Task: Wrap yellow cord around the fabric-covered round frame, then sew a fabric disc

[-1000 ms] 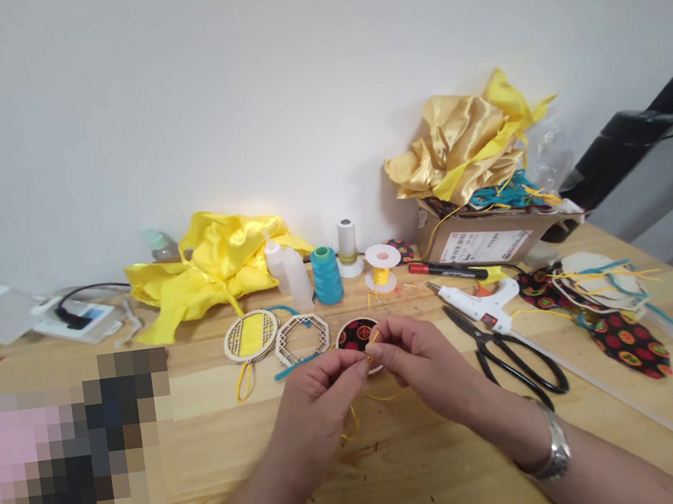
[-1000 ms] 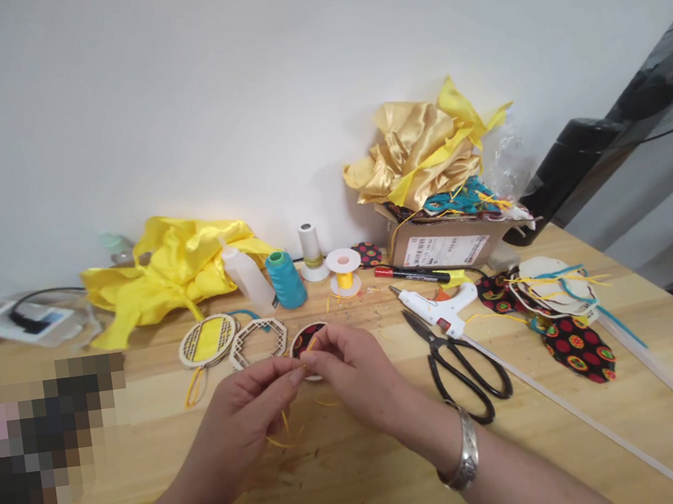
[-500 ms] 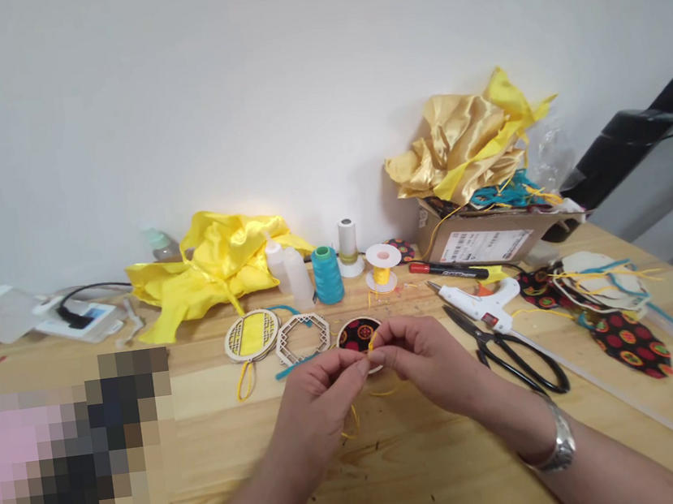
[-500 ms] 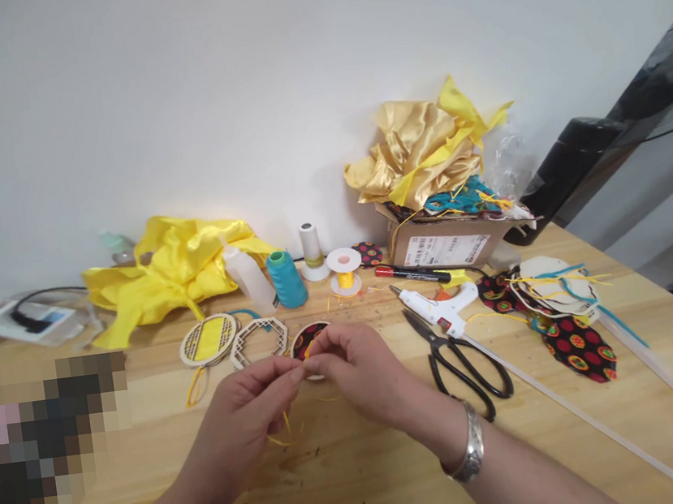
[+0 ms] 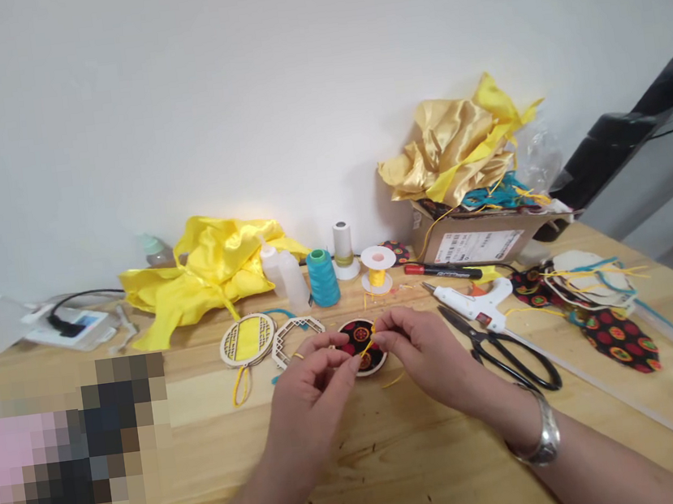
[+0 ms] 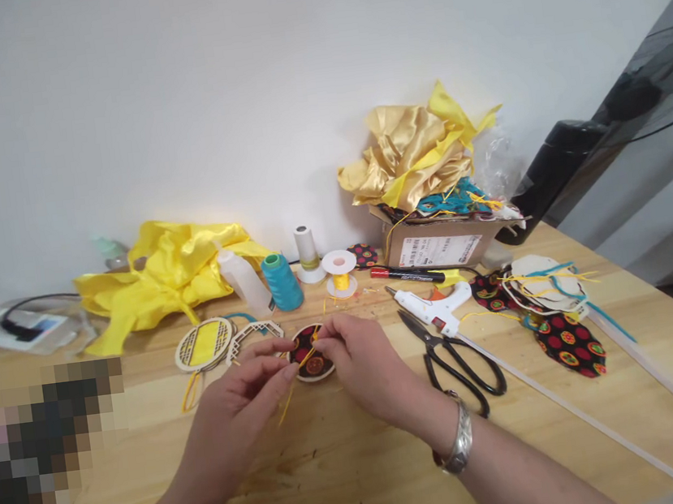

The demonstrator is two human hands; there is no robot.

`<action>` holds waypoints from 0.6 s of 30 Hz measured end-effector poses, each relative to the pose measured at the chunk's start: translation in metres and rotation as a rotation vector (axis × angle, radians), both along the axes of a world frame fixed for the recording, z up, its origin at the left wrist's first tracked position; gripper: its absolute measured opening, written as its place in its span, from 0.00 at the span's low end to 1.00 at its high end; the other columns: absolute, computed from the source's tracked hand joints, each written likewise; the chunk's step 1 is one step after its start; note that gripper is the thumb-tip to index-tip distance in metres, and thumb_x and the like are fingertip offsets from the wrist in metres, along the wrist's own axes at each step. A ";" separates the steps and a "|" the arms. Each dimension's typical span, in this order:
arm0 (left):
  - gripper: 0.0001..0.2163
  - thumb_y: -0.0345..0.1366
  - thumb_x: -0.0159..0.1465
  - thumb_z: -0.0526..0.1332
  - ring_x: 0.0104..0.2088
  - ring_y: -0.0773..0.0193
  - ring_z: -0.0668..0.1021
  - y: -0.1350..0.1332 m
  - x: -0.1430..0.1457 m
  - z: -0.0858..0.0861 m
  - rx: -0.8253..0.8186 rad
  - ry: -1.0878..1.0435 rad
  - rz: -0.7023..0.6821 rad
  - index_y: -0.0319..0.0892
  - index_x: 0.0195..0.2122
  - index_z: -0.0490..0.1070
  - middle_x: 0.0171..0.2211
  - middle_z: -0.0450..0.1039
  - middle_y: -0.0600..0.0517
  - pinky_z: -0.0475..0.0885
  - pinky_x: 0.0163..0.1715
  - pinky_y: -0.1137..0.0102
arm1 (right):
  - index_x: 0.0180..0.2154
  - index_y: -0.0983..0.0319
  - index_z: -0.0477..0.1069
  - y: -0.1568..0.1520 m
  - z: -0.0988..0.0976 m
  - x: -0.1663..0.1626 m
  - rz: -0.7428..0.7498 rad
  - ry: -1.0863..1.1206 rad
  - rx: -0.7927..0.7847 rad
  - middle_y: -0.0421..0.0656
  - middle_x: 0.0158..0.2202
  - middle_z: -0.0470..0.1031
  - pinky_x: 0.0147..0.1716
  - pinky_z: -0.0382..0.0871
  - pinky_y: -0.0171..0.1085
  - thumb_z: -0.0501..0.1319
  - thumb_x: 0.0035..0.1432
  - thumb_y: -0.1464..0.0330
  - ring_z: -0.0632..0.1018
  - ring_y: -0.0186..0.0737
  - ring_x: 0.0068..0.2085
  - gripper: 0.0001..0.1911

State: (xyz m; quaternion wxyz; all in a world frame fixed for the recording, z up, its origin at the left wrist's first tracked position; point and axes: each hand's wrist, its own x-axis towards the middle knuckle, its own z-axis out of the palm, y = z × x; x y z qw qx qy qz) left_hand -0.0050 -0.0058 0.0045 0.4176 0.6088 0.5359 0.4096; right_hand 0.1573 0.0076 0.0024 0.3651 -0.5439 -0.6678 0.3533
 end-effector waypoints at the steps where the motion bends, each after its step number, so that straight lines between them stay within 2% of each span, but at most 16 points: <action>1: 0.07 0.35 0.54 0.61 0.44 0.57 0.73 -0.001 0.001 -0.001 0.015 0.018 -0.014 0.43 0.21 0.75 0.40 0.72 0.48 0.67 0.41 0.67 | 0.25 0.63 0.67 0.001 -0.001 0.000 -0.013 -0.005 0.009 0.38 0.23 0.70 0.26 0.60 0.32 0.55 0.55 0.72 0.69 0.33 0.26 0.07; 5: 0.06 0.34 0.55 0.60 0.49 0.56 0.70 -0.007 0.004 -0.006 0.106 0.093 -0.069 0.43 0.22 0.74 0.50 0.67 0.47 0.62 0.50 0.64 | 0.23 0.63 0.66 0.004 -0.003 0.000 -0.058 0.039 -0.014 0.38 0.21 0.68 0.25 0.58 0.32 0.56 0.53 0.73 0.67 0.32 0.24 0.08; 9: 0.06 0.33 0.56 0.59 0.53 0.55 0.67 -0.011 0.006 -0.012 0.112 0.149 -0.137 0.44 0.24 0.74 0.56 0.61 0.48 0.58 0.54 0.62 | 0.21 0.63 0.64 0.003 -0.003 -0.004 0.004 0.318 -0.179 0.36 0.18 0.65 0.19 0.54 0.30 0.55 0.52 0.71 0.61 0.28 0.19 0.08; 13: 0.07 0.33 0.56 0.59 0.55 0.55 0.65 -0.011 0.008 -0.014 0.096 0.131 -0.183 0.44 0.24 0.74 0.56 0.61 0.48 0.57 0.55 0.62 | 0.24 0.62 0.60 -0.001 -0.001 -0.007 0.104 0.587 -0.375 0.37 0.21 0.68 0.15 0.49 0.28 0.55 0.53 0.68 0.58 0.25 0.17 0.07; 15: 0.07 0.33 0.56 0.59 0.56 0.55 0.64 -0.011 0.008 -0.013 0.072 0.101 -0.198 0.44 0.23 0.74 0.55 0.62 0.47 0.57 0.55 0.62 | 0.25 0.62 0.60 -0.002 -0.001 -0.007 0.130 0.615 -0.403 0.36 0.20 0.67 0.15 0.48 0.28 0.55 0.53 0.67 0.58 0.25 0.17 0.07; 18: 0.06 0.33 0.56 0.60 0.55 0.55 0.66 -0.011 0.008 -0.010 0.005 -0.009 -0.196 0.43 0.23 0.70 0.53 0.65 0.47 0.58 0.54 0.62 | 0.24 0.62 0.61 -0.002 -0.002 -0.006 0.118 0.545 -0.374 0.34 0.18 0.64 0.16 0.50 0.27 0.56 0.52 0.68 0.59 0.25 0.17 0.07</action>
